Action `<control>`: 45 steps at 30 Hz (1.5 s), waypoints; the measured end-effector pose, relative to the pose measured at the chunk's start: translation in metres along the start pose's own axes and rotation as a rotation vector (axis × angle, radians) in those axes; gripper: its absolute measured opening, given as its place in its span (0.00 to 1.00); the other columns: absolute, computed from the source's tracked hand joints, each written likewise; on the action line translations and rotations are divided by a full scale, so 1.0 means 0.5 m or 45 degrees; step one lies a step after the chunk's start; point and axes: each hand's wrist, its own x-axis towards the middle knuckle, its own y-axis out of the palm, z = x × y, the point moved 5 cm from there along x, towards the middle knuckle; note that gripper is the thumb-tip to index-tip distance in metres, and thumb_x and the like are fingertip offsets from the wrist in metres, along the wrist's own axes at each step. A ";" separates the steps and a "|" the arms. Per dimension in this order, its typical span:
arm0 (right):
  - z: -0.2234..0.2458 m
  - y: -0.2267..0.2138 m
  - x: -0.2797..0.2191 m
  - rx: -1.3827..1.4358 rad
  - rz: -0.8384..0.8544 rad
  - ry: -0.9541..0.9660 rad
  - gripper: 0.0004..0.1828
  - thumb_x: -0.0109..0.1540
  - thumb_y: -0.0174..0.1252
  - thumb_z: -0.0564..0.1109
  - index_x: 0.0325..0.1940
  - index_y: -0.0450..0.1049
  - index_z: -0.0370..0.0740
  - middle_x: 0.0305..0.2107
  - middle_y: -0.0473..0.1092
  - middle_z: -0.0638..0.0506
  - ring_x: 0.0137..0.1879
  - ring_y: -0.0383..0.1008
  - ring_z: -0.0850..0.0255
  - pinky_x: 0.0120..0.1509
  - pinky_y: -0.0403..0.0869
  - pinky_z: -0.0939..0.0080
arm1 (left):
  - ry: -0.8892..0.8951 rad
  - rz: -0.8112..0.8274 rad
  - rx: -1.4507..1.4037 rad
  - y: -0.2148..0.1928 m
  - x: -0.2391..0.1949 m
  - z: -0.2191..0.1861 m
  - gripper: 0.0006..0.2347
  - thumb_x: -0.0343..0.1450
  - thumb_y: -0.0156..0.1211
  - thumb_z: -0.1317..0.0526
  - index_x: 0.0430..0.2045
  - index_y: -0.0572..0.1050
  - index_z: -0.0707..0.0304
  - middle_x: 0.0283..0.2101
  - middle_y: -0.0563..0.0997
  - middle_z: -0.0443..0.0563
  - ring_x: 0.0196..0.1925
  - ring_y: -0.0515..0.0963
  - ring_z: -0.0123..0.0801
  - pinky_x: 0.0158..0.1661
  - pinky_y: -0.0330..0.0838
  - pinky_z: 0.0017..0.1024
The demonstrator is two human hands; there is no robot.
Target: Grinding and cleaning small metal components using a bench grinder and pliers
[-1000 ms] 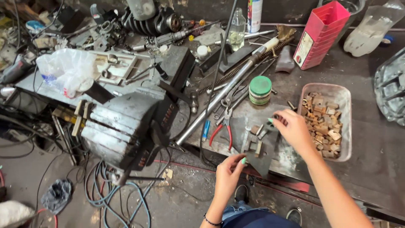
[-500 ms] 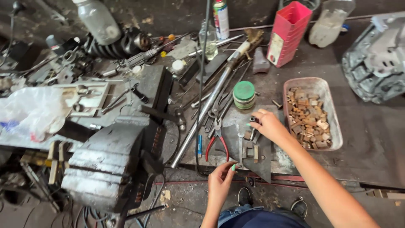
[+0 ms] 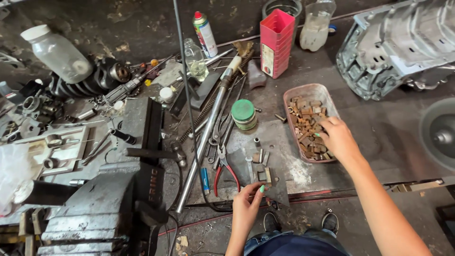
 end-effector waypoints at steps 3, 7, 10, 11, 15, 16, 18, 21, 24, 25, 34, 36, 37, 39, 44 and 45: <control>0.047 -0.047 -0.010 0.102 0.017 0.032 0.17 0.61 0.59 0.39 0.53 0.74 0.33 0.46 0.71 0.43 0.55 0.70 0.47 0.58 0.72 0.46 | -0.019 0.044 -0.133 0.017 0.006 -0.005 0.11 0.71 0.55 0.58 0.40 0.80 0.62 0.38 0.85 0.49 0.39 0.84 0.26 0.36 0.84 0.24; 0.072 -0.078 -0.020 0.203 -0.050 0.024 0.17 0.61 0.59 0.39 0.54 0.75 0.35 0.49 0.73 0.47 0.56 0.71 0.52 0.59 0.71 0.49 | -0.015 0.038 -0.034 0.014 0.009 -0.012 0.10 0.71 0.56 0.57 0.38 0.81 0.60 0.36 0.86 0.45 0.34 0.83 0.23 0.34 0.84 0.23; 0.137 -0.087 -0.032 0.292 -0.119 -0.119 0.13 0.62 0.59 0.41 0.50 0.77 0.37 0.43 0.73 0.50 0.45 0.73 0.56 0.52 0.68 0.58 | 0.170 -0.100 0.386 -0.020 0.000 0.003 0.11 0.69 0.55 0.66 0.43 0.78 0.53 0.39 0.81 0.43 0.35 0.80 0.29 0.34 0.75 0.27; 0.172 -0.096 -0.043 0.328 -0.117 -0.178 0.13 0.62 0.59 0.42 0.49 0.77 0.35 0.42 0.74 0.48 0.46 0.74 0.55 0.53 0.69 0.56 | 0.230 -0.240 0.630 -0.036 -0.010 0.005 0.11 0.69 0.53 0.65 0.45 0.75 0.57 0.41 0.77 0.50 0.37 0.76 0.40 0.38 0.69 0.35; 0.314 -0.092 -0.100 0.507 0.078 -0.260 0.15 0.61 0.56 0.42 0.51 0.76 0.39 0.46 0.76 0.48 0.48 0.77 0.59 0.59 0.76 0.57 | 0.128 -0.567 1.223 -0.084 -0.018 0.020 0.15 0.72 0.44 0.68 0.54 0.65 0.71 0.53 0.68 0.64 0.42 0.69 0.54 0.44 0.65 0.45; 0.341 -0.073 -0.116 0.512 0.092 -0.273 0.15 0.61 0.56 0.42 0.51 0.76 0.39 0.46 0.76 0.48 0.48 0.77 0.59 0.59 0.76 0.57 | 0.112 -0.580 1.224 -0.090 -0.002 0.053 0.15 0.72 0.44 0.68 0.54 0.65 0.71 0.53 0.68 0.64 0.42 0.69 0.54 0.44 0.65 0.45; 0.388 -0.024 -0.148 0.582 0.328 -0.230 0.15 0.62 0.55 0.45 0.53 0.76 0.46 0.45 0.77 0.53 0.45 0.78 0.65 0.61 0.76 0.61 | -0.179 -0.541 1.757 -0.103 0.041 0.127 0.29 0.65 0.51 0.73 0.64 0.58 0.68 0.58 0.69 0.56 0.53 0.69 0.42 0.53 0.67 0.35; 0.447 0.010 -0.186 0.699 0.544 -0.225 0.17 0.63 0.54 0.47 0.55 0.75 0.47 0.46 0.75 0.54 0.27 0.75 0.70 0.50 0.80 0.67 | -0.280 -0.532 1.986 -0.121 0.094 0.160 0.05 0.72 0.50 0.67 0.38 0.68 0.54 0.41 0.73 0.48 0.43 0.71 0.36 0.43 0.66 0.30; 0.451 0.020 -0.198 0.815 0.475 -0.241 0.16 0.63 0.54 0.44 0.55 0.74 0.42 0.46 0.73 0.53 0.33 0.74 0.63 0.44 0.70 0.64 | -0.170 -0.487 1.943 -0.128 0.119 0.202 0.07 0.70 0.48 0.70 0.35 0.67 0.53 0.37 0.72 0.47 0.40 0.71 0.37 0.39 0.66 0.30; 0.451 0.018 -0.199 0.813 0.468 -0.232 0.16 0.63 0.54 0.44 0.55 0.74 0.42 0.46 0.73 0.53 0.33 0.74 0.63 0.44 0.70 0.64 | -0.159 -0.480 1.944 -0.130 0.112 0.183 0.07 0.70 0.48 0.70 0.35 0.67 0.53 0.37 0.72 0.47 0.40 0.71 0.37 0.39 0.66 0.30; 0.409 0.002 -0.218 1.349 0.496 0.144 0.38 0.61 0.50 0.56 0.74 0.49 0.49 0.69 0.56 0.55 0.68 0.64 0.59 0.67 0.70 0.56 | 0.454 -0.609 0.911 -0.054 -0.009 0.033 0.07 0.76 0.40 0.65 0.35 0.68 0.67 0.25 0.66 0.50 0.26 0.64 0.36 0.30 0.61 0.33; 0.378 0.020 -0.229 1.549 0.704 0.335 0.49 0.54 0.56 0.65 0.75 0.45 0.57 0.69 0.54 0.40 0.71 0.60 0.49 0.73 0.64 0.46 | 0.451 -0.320 0.539 0.001 -0.024 -0.014 0.14 0.76 0.39 0.59 0.43 0.75 0.65 0.37 0.80 0.58 0.36 0.79 0.45 0.37 0.71 0.38; 0.368 0.011 -0.238 1.549 0.697 0.343 0.49 0.54 0.56 0.65 0.75 0.45 0.57 0.69 0.54 0.40 0.71 0.60 0.49 0.73 0.64 0.46 | 0.453 -0.309 0.537 0.022 -0.023 -0.024 0.14 0.76 0.39 0.59 0.43 0.75 0.65 0.37 0.80 0.58 0.36 0.79 0.45 0.37 0.71 0.38; 0.364 -0.033 -0.245 2.066 0.547 0.071 0.35 0.60 0.57 0.63 0.56 0.67 0.30 0.67 0.53 0.39 0.48 0.76 0.51 0.27 0.84 0.57 | 0.809 -0.152 0.708 0.085 -0.029 -0.065 0.07 0.72 0.44 0.66 0.34 0.68 0.72 0.27 0.72 0.62 0.25 0.71 0.49 0.27 0.65 0.42; 0.295 -0.081 -0.294 1.787 0.357 0.474 0.23 0.60 0.50 0.44 0.57 0.71 0.30 0.56 0.72 0.43 0.23 0.72 0.64 0.12 0.69 0.70 | 0.643 0.425 0.380 0.170 -0.030 -0.130 0.15 0.78 0.33 0.56 0.41 0.65 0.72 0.36 0.72 0.67 0.36 0.72 0.56 0.38 0.64 0.47; 0.275 -0.083 -0.313 1.843 0.311 0.533 0.27 0.59 0.52 0.46 0.59 0.69 0.26 0.54 0.74 0.41 0.21 0.70 0.65 0.11 0.67 0.68 | 0.493 0.625 0.283 0.191 -0.032 -0.130 0.20 0.79 0.28 0.51 0.45 0.64 0.72 0.44 0.73 0.69 0.45 0.73 0.58 0.46 0.66 0.47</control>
